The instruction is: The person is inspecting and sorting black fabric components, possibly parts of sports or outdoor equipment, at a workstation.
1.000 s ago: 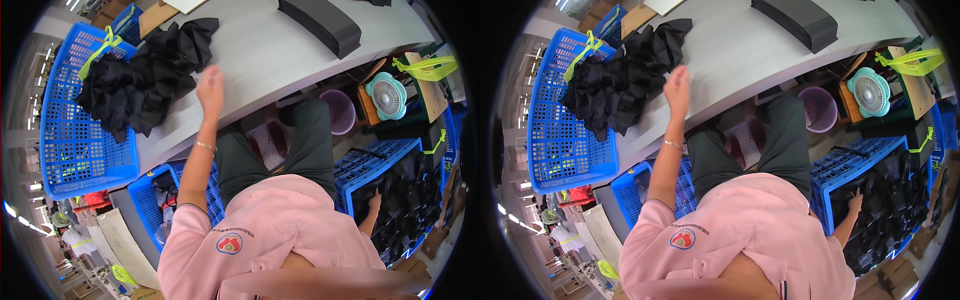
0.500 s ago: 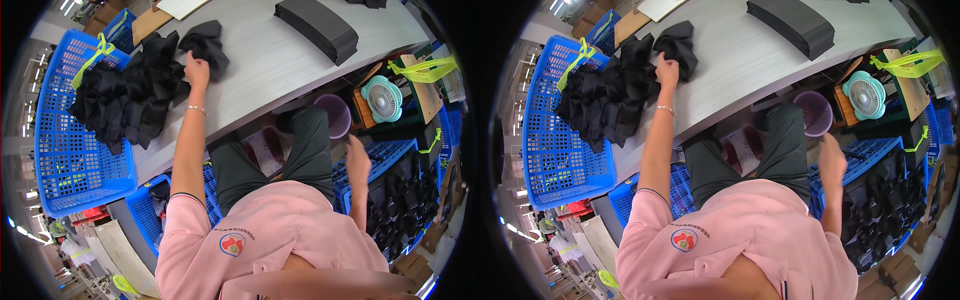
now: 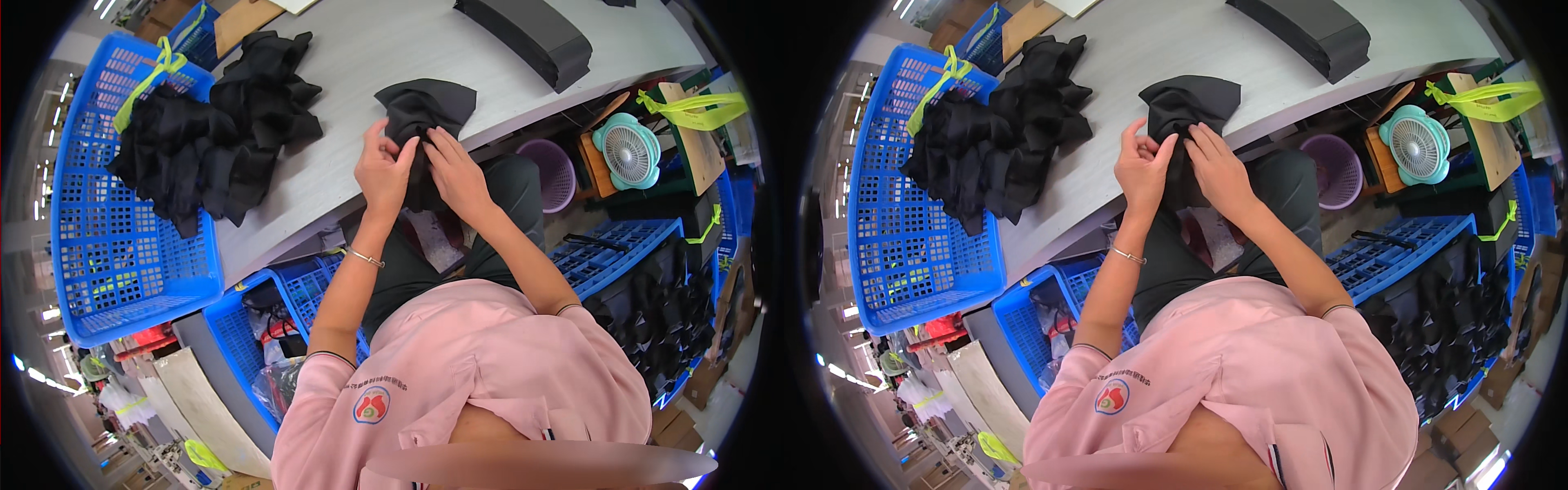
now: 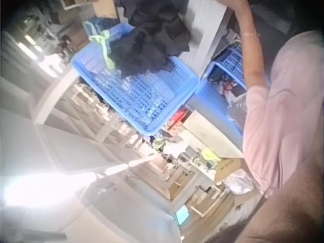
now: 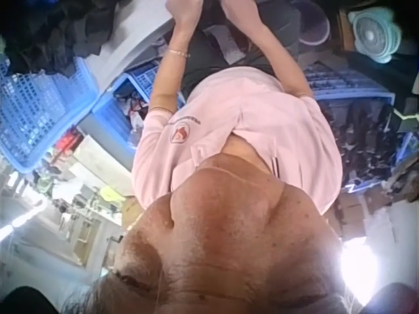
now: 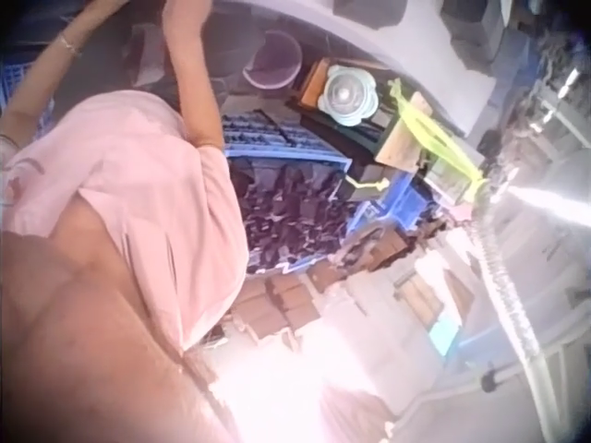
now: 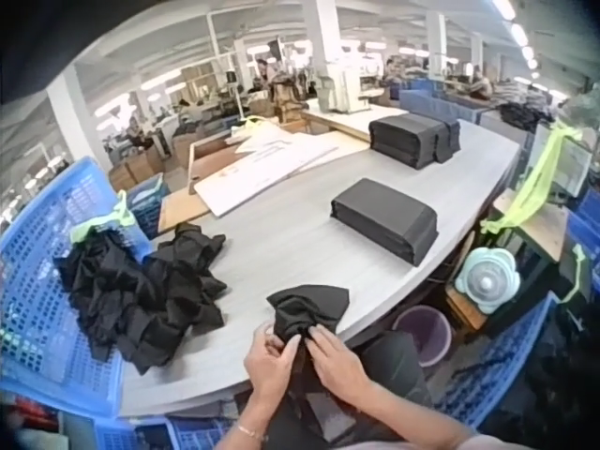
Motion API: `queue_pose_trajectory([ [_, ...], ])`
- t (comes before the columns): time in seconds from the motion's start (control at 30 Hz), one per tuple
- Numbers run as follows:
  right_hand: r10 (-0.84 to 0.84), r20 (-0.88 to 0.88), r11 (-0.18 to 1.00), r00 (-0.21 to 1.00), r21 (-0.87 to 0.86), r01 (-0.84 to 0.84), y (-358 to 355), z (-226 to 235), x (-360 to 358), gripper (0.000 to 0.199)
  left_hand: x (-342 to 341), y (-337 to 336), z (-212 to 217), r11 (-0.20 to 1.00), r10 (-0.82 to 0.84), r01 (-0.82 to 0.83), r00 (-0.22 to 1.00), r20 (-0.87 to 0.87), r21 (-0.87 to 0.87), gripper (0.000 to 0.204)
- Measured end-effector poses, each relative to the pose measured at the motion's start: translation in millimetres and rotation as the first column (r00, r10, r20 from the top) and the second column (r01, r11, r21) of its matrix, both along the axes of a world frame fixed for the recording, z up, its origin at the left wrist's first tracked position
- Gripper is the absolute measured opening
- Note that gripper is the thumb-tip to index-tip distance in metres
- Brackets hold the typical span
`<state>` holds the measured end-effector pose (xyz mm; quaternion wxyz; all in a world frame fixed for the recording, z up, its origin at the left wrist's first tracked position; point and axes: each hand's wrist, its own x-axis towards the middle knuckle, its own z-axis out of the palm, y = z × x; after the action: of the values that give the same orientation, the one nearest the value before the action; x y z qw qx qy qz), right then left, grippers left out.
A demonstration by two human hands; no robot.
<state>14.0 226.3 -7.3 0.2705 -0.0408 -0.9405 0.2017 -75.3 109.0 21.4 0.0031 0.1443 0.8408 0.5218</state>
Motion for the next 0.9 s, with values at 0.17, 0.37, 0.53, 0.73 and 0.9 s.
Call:
queue_pose_trajectory([
  [0.17,0.034,-0.009,0.994,0.999,0.104,-0.033,2.2,-3.9,17.1,0.043,-17.6,19.2,2.9,0.971,-0.232,0.160,0.811,-0.537,-0.178,0.028],
  [0.37,0.028,-0.216,0.997,0.976,0.080,-0.011,-7.7,17.0,46.5,0.034,-23.2,18.6,10.1,0.942,-0.330,0.329,0.876,-0.352,-0.063,0.013],
  [0.53,0.050,0.022,0.951,0.999,-0.305,-0.040,-7.7,-1.2,39.8,0.034,11.2,14.1,26.2,0.890,-0.418,0.451,0.867,-0.271,0.070,0.012],
  [0.73,0.142,0.119,0.949,0.983,-0.300,-0.101,-5.9,-2.6,30.3,0.036,29.8,0.1,40.2,0.860,-0.461,0.491,0.864,-0.203,0.138,0.011],
  [0.9,0.147,-0.062,0.980,0.987,0.141,-0.137,-12.8,4.5,32.3,0.033,12.9,-15.3,43.7,0.838,-0.529,0.476,0.829,0.181,0.267,0.011],
])
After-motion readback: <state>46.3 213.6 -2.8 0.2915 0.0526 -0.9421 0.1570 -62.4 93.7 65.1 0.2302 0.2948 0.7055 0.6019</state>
